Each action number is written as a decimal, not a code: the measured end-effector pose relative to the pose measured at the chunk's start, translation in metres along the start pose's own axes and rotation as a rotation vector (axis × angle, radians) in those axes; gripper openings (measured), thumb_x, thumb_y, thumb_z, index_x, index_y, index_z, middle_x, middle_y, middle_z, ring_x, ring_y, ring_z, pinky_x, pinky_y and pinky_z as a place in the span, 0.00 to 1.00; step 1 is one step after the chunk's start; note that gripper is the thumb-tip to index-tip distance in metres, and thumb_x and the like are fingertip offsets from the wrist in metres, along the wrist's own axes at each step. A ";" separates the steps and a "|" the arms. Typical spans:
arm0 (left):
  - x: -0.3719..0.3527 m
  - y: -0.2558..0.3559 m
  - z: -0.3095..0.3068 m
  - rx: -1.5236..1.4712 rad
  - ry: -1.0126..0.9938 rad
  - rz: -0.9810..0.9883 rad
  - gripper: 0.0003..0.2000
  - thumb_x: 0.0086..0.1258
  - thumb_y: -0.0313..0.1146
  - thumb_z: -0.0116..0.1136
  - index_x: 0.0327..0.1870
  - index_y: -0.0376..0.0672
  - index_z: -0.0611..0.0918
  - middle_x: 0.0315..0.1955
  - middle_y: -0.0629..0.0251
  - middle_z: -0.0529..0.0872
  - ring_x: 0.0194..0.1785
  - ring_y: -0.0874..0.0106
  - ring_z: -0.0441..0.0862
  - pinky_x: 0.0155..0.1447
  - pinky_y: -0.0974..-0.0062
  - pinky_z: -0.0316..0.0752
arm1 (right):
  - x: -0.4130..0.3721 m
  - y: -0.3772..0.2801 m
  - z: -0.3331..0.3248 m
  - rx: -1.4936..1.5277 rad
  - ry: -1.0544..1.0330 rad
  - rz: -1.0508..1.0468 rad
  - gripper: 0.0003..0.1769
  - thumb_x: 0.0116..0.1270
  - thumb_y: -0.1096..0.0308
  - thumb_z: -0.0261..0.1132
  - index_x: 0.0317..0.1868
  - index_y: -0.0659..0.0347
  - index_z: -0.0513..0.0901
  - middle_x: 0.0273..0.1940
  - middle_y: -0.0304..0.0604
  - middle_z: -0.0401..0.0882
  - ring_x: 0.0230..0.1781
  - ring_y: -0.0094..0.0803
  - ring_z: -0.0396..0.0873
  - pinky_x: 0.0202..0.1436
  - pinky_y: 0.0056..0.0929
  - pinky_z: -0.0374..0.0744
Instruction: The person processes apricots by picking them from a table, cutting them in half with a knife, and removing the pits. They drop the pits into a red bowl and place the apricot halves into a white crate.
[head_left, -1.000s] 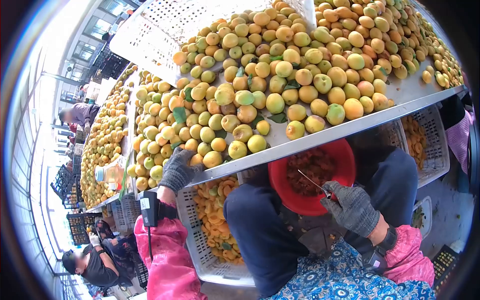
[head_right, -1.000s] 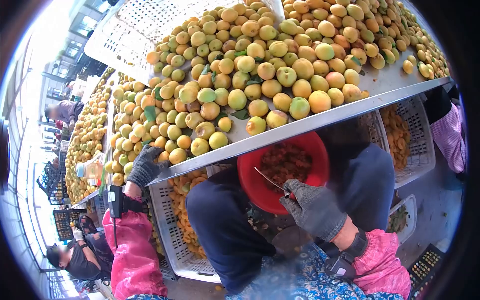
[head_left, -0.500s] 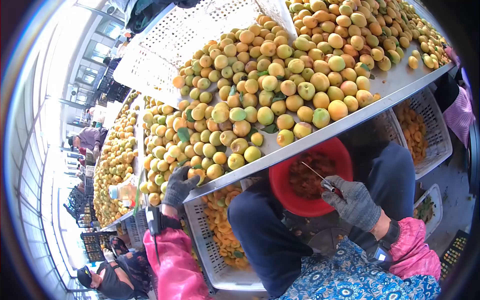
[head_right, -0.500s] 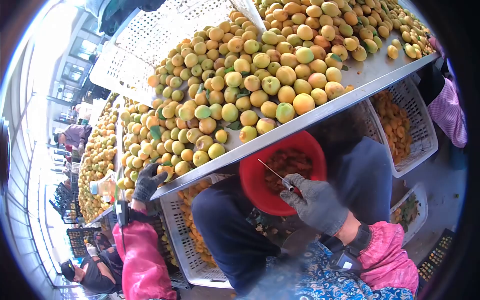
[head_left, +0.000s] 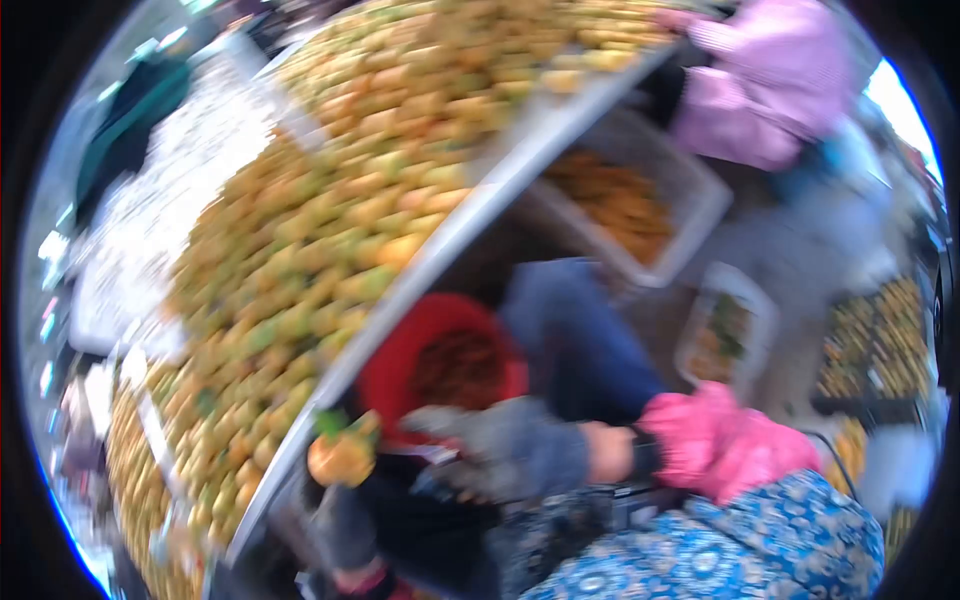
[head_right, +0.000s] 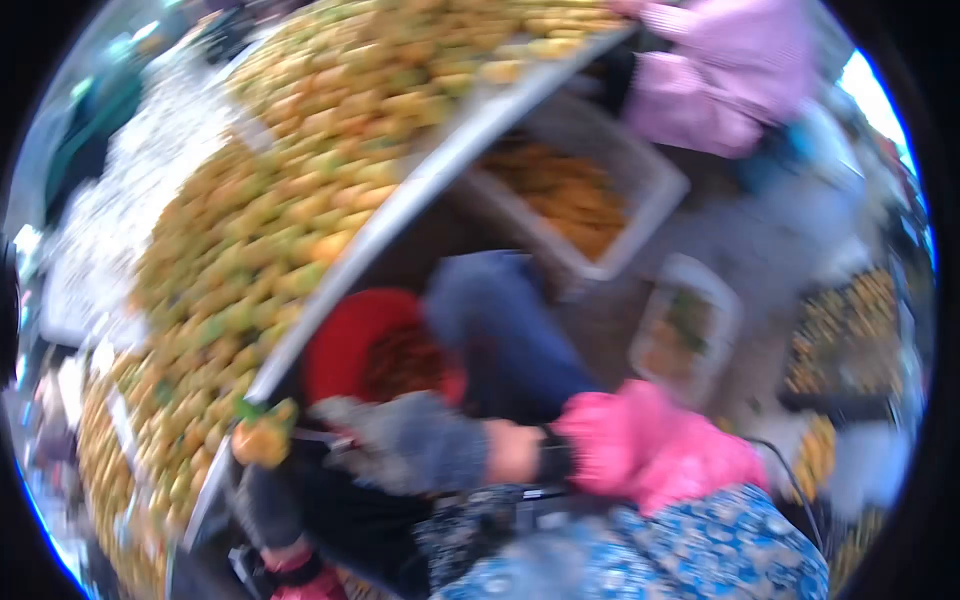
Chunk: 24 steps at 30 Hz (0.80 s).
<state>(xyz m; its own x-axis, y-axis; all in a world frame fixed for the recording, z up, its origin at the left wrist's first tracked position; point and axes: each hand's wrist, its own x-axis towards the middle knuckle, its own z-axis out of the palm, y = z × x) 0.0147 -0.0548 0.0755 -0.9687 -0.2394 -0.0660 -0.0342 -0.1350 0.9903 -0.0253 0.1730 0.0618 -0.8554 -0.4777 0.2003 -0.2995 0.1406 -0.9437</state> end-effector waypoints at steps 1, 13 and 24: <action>-0.007 -0.012 0.011 -0.017 -0.063 0.012 0.28 0.67 0.35 0.57 0.67 0.32 0.67 0.54 0.55 0.79 0.54 0.66 0.79 0.61 0.69 0.73 | -0.012 0.005 0.003 0.059 0.052 0.018 0.25 0.65 0.58 0.66 0.61 0.53 0.74 0.23 0.45 0.79 0.19 0.42 0.80 0.21 0.36 0.76; -0.027 -0.014 0.231 0.091 -0.829 -0.260 0.27 0.68 0.37 0.59 0.65 0.33 0.69 0.52 0.61 0.80 0.50 0.72 0.79 0.56 0.75 0.74 | -0.141 -0.010 -0.115 0.184 0.714 0.161 0.23 0.65 0.64 0.68 0.58 0.64 0.75 0.47 0.47 0.81 0.48 0.33 0.82 0.50 0.30 0.77; -0.048 -0.064 0.342 0.300 -1.011 -0.321 0.19 0.68 0.34 0.58 0.57 0.35 0.75 0.30 0.69 0.79 0.30 0.79 0.75 0.36 0.81 0.73 | -0.301 0.104 -0.200 -0.135 1.195 0.676 0.14 0.63 0.64 0.67 0.46 0.61 0.80 0.35 0.48 0.82 0.35 0.33 0.80 0.41 0.34 0.78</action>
<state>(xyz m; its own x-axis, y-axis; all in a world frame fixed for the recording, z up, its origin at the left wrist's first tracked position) -0.0212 0.2944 0.0574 -0.6534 0.6809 -0.3307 -0.2464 0.2218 0.9435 0.1164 0.5049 -0.0436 -0.6685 0.7346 -0.1158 0.3362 0.1597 -0.9282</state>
